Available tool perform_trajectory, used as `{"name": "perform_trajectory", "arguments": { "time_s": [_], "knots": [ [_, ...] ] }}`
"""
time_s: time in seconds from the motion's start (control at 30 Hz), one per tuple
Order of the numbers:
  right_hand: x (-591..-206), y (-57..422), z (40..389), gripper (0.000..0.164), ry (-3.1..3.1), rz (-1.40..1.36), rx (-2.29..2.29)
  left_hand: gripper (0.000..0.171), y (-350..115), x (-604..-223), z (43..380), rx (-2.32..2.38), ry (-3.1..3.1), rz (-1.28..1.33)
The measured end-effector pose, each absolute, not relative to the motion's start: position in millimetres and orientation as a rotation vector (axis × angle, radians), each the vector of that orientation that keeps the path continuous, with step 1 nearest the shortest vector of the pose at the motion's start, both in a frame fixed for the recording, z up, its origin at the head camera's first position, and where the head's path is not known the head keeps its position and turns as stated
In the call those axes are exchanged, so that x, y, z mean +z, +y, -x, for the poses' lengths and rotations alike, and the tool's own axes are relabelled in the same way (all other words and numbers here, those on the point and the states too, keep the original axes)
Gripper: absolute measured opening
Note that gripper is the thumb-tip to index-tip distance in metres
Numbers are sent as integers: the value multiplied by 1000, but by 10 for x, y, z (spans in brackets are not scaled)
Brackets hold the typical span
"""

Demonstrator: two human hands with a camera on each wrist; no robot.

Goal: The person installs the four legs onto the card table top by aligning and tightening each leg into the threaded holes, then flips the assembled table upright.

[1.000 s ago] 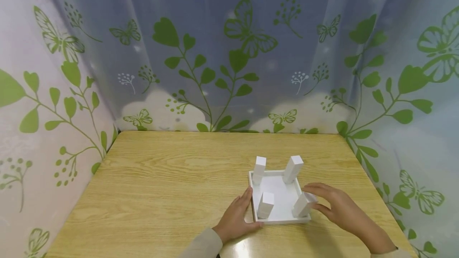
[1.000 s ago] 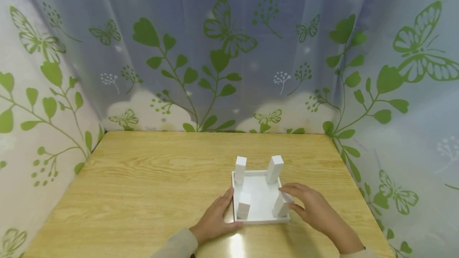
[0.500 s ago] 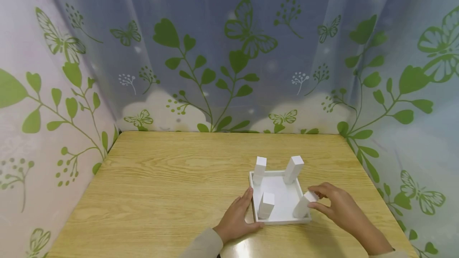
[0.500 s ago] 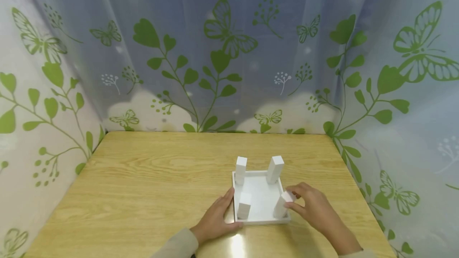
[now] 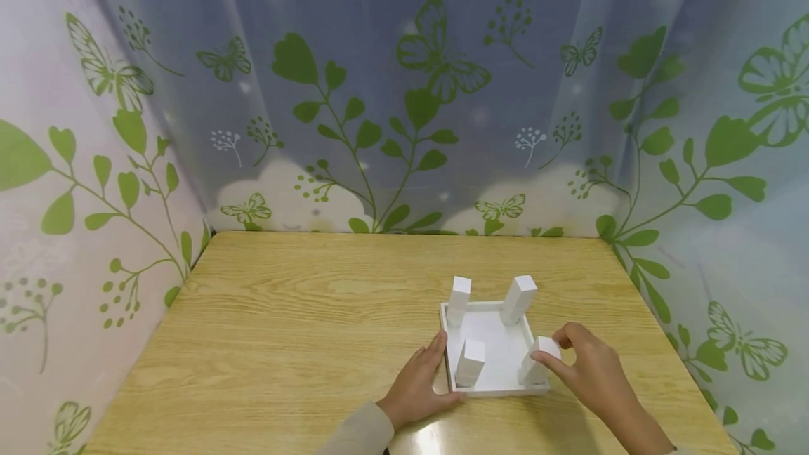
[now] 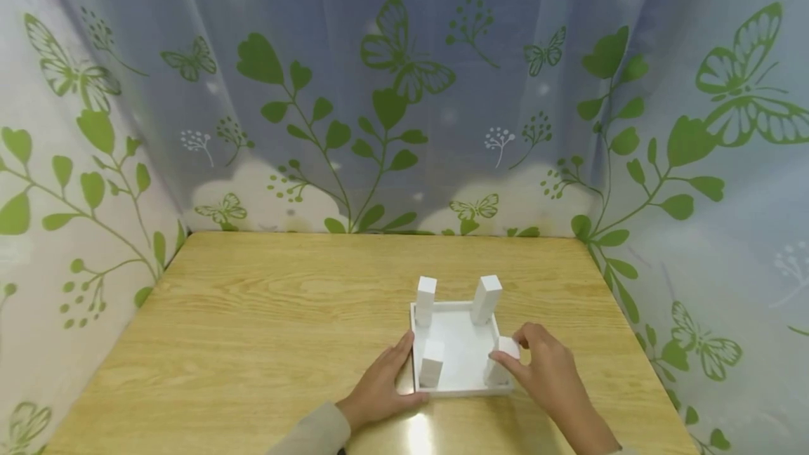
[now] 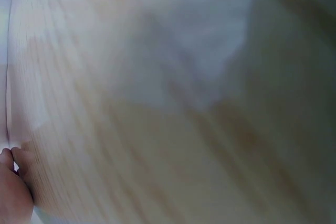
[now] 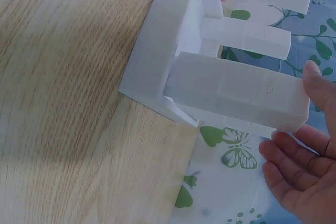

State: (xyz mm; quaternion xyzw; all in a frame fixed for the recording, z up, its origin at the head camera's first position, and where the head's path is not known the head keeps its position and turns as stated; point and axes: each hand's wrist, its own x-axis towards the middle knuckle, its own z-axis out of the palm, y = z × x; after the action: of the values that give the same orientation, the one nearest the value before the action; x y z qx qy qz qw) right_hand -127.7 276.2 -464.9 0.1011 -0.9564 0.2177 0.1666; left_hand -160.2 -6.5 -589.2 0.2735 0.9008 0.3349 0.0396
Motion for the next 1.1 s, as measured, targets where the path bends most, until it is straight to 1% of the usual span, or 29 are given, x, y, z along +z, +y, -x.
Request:
{"name": "perform_trajectory", "arguments": {
  "time_s": [0.13,0.3,0.4,0.47,0.63,0.9,1.1],
  "knots": [
    [-4657,2791,1273,37,-2685,-350,649,107,-63,-5898,1598,1033,2759,-838],
    [-4603,2897,1302,49,-2715,-606,741,107,-64,-5892,1586,1035,2752,-832],
    [-4557,2953,1332,49,-2735,-770,769,107,-66,-5890,1582,1037,2746,-826],
    [-4533,2969,1345,47,-2745,-827,779,107,-66,-5890,1580,1031,2744,-827],
    [-4512,2963,1352,43,-2770,-828,804,107,-67,-5883,1577,1022,2748,-841],
    [-4527,2957,1328,38,-2796,-743,791,106,-78,-5868,1579,1035,2749,-853],
    [-4516,2970,1354,39,-2754,-834,817,106,-73,-5867,1587,1038,2764,-861]
  ]
}}
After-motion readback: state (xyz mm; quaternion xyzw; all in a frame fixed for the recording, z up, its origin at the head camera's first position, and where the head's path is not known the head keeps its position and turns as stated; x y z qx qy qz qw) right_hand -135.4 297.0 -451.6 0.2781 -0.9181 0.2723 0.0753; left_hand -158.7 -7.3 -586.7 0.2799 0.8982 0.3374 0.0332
